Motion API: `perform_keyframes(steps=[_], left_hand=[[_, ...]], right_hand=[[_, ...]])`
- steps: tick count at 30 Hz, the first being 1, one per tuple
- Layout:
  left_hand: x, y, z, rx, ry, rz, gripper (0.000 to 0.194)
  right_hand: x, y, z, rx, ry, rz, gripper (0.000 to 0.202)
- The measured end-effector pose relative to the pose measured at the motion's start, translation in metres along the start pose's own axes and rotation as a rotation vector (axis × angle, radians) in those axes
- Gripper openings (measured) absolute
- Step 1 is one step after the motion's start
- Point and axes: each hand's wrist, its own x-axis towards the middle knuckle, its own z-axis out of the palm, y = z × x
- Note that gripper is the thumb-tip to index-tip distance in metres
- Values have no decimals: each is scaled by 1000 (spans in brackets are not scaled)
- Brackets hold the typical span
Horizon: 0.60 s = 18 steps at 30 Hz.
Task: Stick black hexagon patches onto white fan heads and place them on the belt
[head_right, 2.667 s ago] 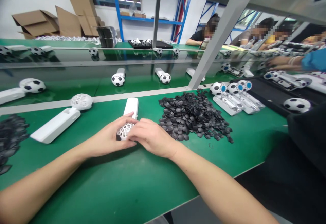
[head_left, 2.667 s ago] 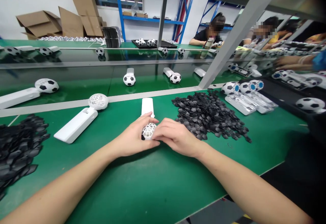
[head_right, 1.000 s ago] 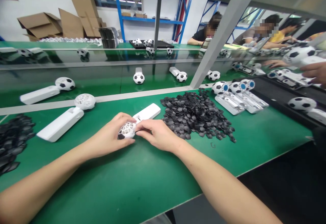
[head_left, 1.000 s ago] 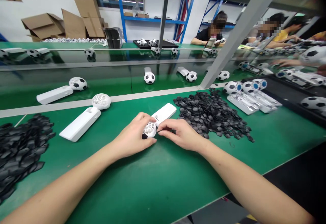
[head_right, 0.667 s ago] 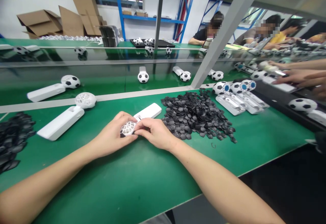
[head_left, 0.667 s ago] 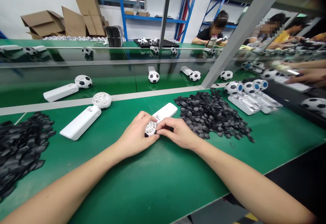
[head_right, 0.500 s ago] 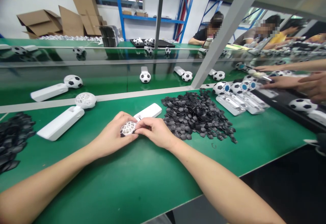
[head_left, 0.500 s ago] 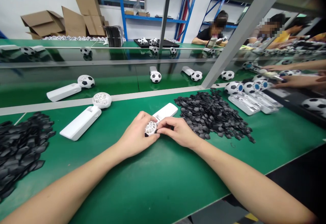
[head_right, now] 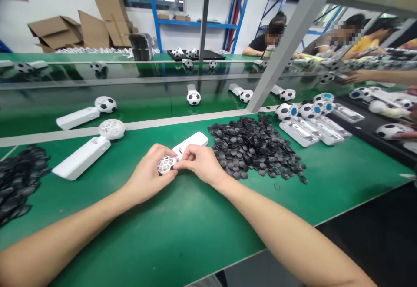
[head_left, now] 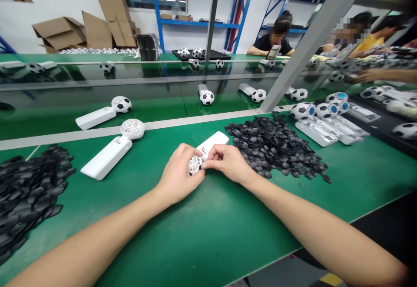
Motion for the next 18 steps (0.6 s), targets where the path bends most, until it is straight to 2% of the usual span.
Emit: perform_keyframes(steps=[4,7,10,12,14,16,18], left_hand=[[11,-4,-1,-26,21,27,24],[46,-11,-11,47,83,56,28],[91,-22,-34,114,175,49,51],[109,-32,-54,160,220,15,71],[112,-47,-76,324,255,-47,77],[100,-65,-98,496,281,-150,79],[80,-87,-118,573,208,-284,81]], right_hand=[[3,-4,-4,-78,13,-74,25],[6,-1,-16,-247,168,-192,21],[9,8,-35,-512,326,-283,16],[9,14,-48,-692,381,-275,16],[7,14,-58,-836,420,-217,15],[5,11,-65,-934,450,-146,13],[2,4,-67,-991,437,-86,11]])
